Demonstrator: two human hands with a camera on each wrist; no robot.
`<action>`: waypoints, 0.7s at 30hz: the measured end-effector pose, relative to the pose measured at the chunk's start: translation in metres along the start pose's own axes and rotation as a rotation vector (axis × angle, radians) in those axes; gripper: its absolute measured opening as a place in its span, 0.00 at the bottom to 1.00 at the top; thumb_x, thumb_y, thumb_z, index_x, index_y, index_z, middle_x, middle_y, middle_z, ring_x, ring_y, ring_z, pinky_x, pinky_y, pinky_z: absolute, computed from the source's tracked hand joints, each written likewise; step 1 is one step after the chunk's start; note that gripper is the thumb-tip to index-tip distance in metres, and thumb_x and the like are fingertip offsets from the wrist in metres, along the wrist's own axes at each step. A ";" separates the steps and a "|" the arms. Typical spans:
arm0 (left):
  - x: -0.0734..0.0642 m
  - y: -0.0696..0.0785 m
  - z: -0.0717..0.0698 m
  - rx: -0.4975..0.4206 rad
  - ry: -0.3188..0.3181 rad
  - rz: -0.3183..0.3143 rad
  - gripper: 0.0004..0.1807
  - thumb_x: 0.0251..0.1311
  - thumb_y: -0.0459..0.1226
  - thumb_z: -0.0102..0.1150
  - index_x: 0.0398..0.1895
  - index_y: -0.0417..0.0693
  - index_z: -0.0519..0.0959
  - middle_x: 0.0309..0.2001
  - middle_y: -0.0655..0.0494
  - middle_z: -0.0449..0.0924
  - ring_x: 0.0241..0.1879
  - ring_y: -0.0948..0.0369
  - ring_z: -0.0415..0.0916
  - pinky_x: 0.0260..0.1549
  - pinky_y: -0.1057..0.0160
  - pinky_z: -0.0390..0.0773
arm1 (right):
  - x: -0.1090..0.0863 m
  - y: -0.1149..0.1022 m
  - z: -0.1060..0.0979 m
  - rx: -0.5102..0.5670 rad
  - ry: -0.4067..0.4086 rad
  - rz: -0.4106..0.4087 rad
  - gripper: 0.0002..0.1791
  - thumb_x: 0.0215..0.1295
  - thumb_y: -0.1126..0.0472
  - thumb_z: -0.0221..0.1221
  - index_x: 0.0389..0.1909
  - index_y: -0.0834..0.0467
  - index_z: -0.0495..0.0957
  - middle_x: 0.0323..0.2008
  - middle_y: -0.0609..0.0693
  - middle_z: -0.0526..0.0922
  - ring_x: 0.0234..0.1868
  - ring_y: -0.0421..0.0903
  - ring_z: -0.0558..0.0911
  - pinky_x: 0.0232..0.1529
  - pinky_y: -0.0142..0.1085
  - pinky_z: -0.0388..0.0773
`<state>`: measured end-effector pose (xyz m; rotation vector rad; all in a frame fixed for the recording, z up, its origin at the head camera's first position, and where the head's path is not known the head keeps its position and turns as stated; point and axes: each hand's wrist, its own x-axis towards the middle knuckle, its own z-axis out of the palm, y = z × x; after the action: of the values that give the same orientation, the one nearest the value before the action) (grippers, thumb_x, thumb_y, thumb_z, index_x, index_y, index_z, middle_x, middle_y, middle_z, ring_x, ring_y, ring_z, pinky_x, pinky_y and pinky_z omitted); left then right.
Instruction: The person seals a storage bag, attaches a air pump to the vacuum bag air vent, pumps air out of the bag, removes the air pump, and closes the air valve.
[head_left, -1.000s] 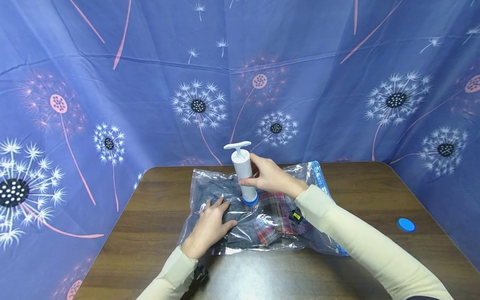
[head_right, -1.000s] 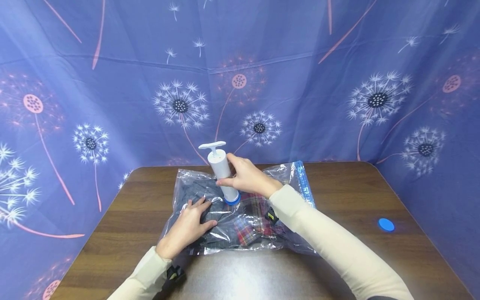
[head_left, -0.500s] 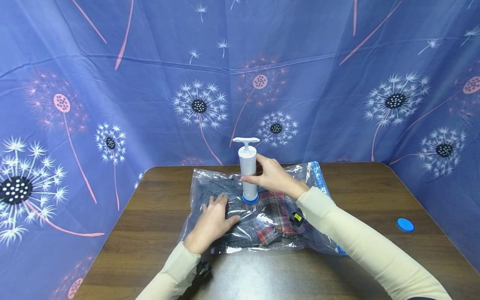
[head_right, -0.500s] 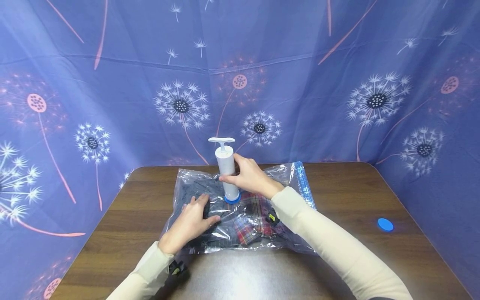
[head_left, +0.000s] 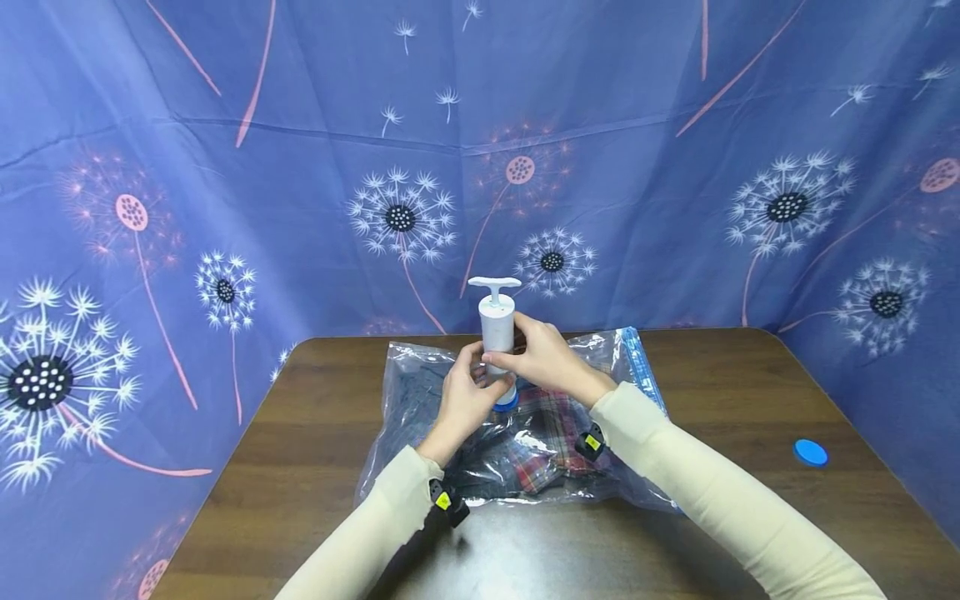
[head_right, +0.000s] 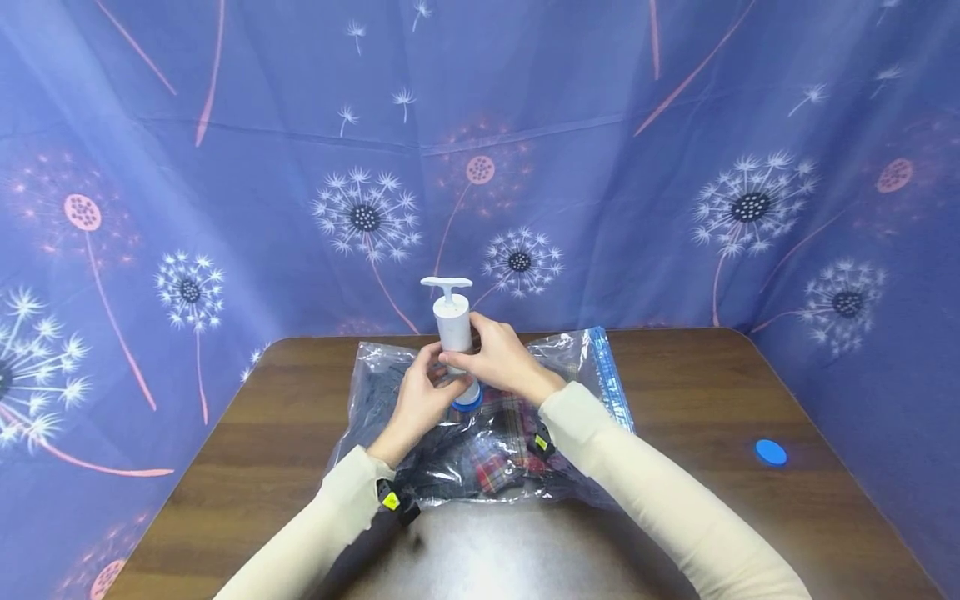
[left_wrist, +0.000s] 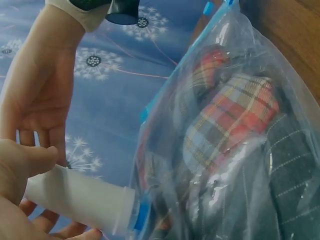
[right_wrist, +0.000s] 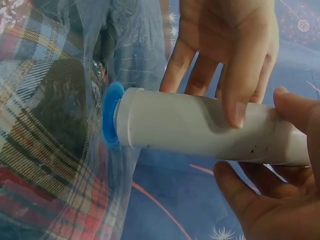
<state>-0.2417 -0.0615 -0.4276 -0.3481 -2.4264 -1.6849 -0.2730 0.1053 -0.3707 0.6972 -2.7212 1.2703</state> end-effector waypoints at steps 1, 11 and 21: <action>0.001 0.000 0.002 -0.013 0.010 -0.002 0.35 0.61 0.40 0.72 0.69 0.43 0.69 0.62 0.38 0.78 0.60 0.42 0.81 0.58 0.51 0.83 | -0.001 0.000 0.000 0.000 -0.001 0.002 0.34 0.64 0.48 0.71 0.64 0.62 0.73 0.52 0.59 0.86 0.49 0.53 0.87 0.48 0.47 0.87; 0.004 -0.009 0.001 -0.029 0.034 0.032 0.31 0.61 0.37 0.73 0.66 0.44 0.72 0.58 0.43 0.80 0.57 0.47 0.82 0.55 0.55 0.85 | -0.002 0.002 -0.009 0.125 -0.041 -0.049 0.34 0.66 0.51 0.70 0.67 0.59 0.70 0.56 0.57 0.83 0.57 0.54 0.85 0.58 0.47 0.84; 0.007 -0.011 -0.006 -0.140 -0.094 0.027 0.33 0.66 0.29 0.65 0.72 0.43 0.64 0.64 0.40 0.79 0.64 0.46 0.77 0.61 0.49 0.81 | 0.003 -0.003 -0.025 0.362 -0.095 -0.126 0.32 0.69 0.65 0.65 0.72 0.60 0.66 0.63 0.61 0.78 0.65 0.59 0.78 0.68 0.54 0.75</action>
<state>-0.2515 -0.0705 -0.4333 -0.4866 -2.3610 -1.8726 -0.2775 0.1210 -0.3520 0.9646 -2.4894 1.7584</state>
